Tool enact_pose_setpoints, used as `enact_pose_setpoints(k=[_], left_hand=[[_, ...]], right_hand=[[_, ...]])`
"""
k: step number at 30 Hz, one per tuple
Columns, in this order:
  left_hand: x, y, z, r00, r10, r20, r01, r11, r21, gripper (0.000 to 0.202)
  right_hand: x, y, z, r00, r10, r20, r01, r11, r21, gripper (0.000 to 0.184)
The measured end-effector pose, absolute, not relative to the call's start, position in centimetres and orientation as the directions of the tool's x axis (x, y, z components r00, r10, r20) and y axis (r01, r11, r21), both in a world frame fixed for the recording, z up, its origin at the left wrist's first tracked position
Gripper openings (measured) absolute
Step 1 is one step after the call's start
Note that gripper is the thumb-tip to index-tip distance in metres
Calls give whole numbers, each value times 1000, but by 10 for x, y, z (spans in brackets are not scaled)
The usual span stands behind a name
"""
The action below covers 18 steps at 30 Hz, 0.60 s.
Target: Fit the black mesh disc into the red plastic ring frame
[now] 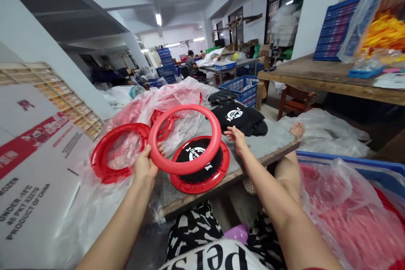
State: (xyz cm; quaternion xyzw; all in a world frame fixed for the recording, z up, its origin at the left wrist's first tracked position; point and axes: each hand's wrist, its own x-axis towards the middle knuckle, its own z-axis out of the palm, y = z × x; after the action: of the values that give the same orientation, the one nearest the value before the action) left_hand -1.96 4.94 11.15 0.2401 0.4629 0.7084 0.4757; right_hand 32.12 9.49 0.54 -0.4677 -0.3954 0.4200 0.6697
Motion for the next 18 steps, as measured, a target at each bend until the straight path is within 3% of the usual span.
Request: enact_pose_setpoints(k=[3, 5, 7, 9, 11, 13, 18], left_hand=[[0, 39, 84, -383, 904, -189, -468, -14, 883, 17], [6, 34, 68, -375, 905, -200, -414, 30, 910, 19], [5, 30, 55, -404, 906, -124, -220, 35, 975, 20], [-3, 27, 47, -436, 899, 41, 155, 30, 987, 20], [-15, 25, 43, -402, 897, 181, 542, 74, 837, 22], [-25, 22, 41, -341, 921, 189, 756, 148, 637, 28], [-31, 18, 28, -277, 956, 94, 897, 222, 383, 49]], right_hand=[[318, 74, 20, 172, 973, 156, -196, 189, -962, 79], [312, 63, 24, 159, 977, 138, -116, 158, -981, 72], [308, 56, 21, 209, 973, 101, 1, 103, -995, 64], [307, 53, 17, 283, 955, 85, 171, 37, -985, 55], [306, 52, 15, 325, 942, 88, 403, -54, -914, 49], [305, 52, 19, 303, 951, 66, 626, -146, -766, 48], [289, 51, 44, 248, 966, -77, 867, -257, -427, 57]])
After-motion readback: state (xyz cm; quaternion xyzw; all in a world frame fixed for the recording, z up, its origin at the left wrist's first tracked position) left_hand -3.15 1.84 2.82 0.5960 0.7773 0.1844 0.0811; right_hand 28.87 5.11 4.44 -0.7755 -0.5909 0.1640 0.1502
